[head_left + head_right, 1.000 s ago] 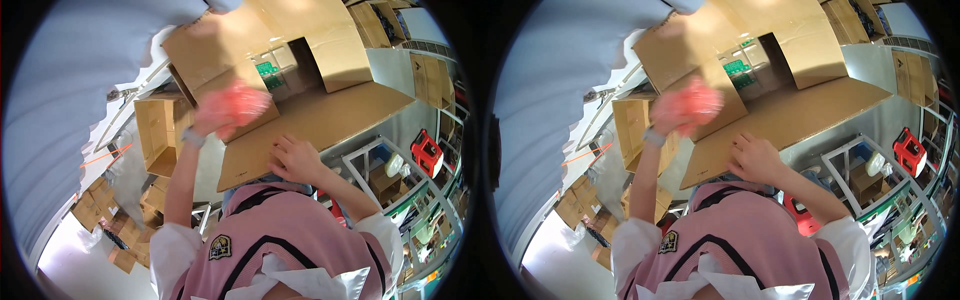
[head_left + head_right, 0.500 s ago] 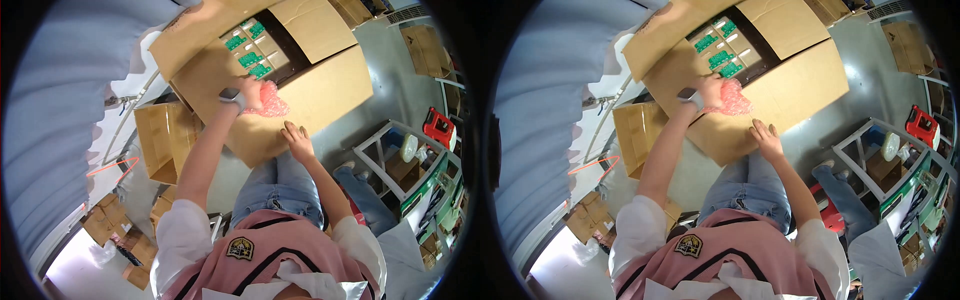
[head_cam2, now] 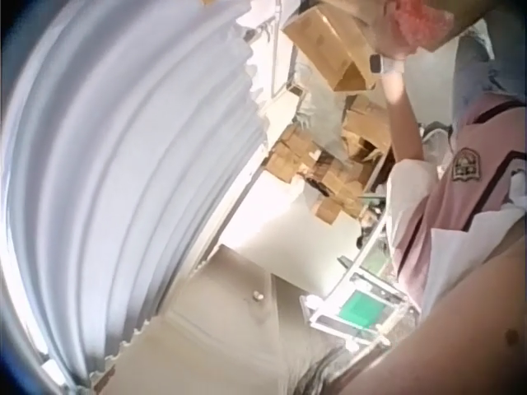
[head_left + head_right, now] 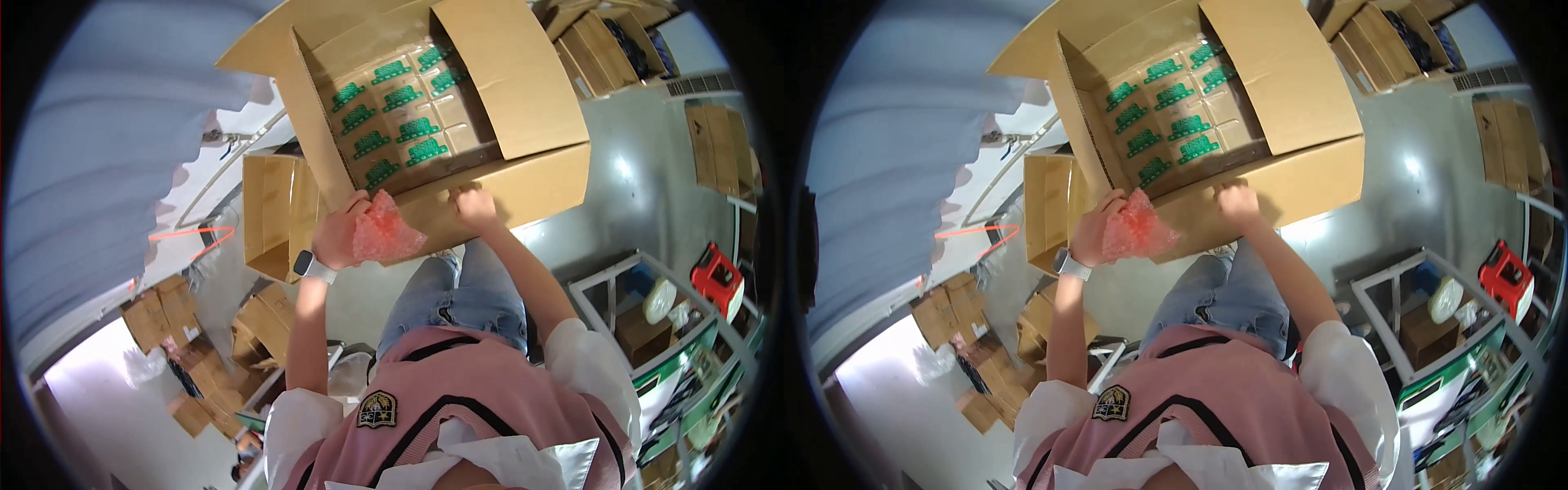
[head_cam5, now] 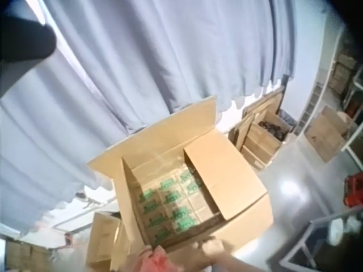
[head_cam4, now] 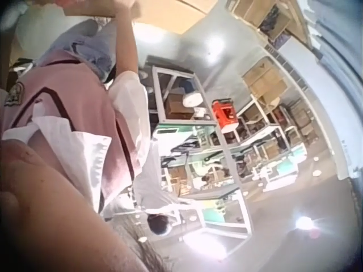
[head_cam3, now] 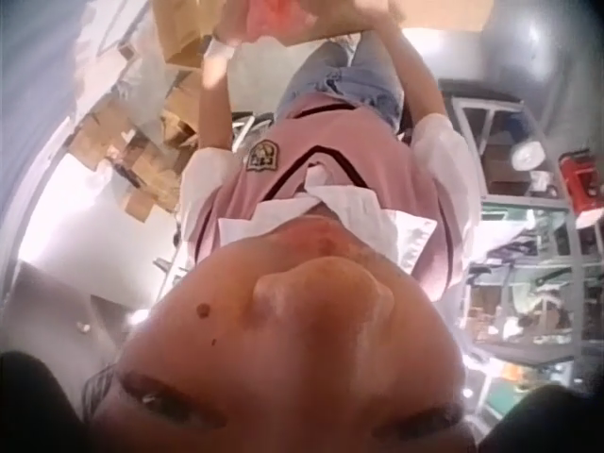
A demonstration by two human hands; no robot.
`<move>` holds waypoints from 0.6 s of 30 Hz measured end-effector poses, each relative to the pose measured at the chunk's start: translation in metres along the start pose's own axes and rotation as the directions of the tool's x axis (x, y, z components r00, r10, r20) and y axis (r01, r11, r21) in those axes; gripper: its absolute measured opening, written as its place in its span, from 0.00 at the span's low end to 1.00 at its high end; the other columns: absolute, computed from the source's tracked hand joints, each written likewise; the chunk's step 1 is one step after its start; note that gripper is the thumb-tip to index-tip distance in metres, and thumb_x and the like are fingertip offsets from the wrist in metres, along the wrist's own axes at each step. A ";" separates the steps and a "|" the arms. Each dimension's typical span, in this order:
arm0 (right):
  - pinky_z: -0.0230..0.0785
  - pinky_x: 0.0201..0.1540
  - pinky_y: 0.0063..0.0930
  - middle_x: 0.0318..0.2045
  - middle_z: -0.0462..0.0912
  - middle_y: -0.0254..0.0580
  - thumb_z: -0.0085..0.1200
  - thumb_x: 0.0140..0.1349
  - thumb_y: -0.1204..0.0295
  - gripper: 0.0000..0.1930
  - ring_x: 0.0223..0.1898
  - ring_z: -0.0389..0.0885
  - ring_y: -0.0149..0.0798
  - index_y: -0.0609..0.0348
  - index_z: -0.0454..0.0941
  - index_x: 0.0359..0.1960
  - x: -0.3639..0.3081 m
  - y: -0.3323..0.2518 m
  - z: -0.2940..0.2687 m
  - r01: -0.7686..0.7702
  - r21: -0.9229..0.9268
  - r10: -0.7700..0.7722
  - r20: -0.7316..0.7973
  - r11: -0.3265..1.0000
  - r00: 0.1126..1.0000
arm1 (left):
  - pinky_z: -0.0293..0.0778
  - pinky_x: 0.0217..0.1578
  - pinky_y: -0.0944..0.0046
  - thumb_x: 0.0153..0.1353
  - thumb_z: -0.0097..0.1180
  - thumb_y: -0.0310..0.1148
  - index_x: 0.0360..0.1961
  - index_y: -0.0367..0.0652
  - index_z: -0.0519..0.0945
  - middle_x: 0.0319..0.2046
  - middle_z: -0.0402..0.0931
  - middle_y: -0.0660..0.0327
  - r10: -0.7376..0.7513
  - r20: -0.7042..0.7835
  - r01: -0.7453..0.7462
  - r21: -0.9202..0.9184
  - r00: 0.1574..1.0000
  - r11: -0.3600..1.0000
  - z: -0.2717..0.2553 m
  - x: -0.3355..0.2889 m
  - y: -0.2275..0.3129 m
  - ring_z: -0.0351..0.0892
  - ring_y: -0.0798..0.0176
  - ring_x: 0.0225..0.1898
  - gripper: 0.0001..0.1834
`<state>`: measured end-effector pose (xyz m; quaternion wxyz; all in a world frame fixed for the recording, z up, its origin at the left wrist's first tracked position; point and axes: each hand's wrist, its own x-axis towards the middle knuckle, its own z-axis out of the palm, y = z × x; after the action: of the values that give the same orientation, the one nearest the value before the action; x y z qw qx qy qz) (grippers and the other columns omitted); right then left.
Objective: Wrapping green circuit boards in pink bubble wrap and organizing them for shipment.
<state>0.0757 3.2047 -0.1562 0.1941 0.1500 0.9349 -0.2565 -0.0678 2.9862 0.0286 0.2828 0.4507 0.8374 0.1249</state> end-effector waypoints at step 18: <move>0.57 0.56 0.57 0.57 0.67 0.52 0.58 0.52 0.52 0.36 0.59 0.64 0.48 0.49 0.61 0.62 -0.036 0.242 -0.293 -0.521 -0.416 0.212 -0.594 0.745 0.776 | 0.71 0.51 0.59 0.36 0.65 0.43 0.48 0.46 0.76 0.52 0.72 0.57 -0.219 0.079 0.201 0.193 0.973 0.960 -0.065 -0.030 0.025 0.66 0.53 0.58 0.32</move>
<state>0.1154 3.5548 -0.0097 0.0230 0.3367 0.9332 0.1231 -0.0753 2.9784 0.1038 0.2930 0.3891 0.8733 -0.0062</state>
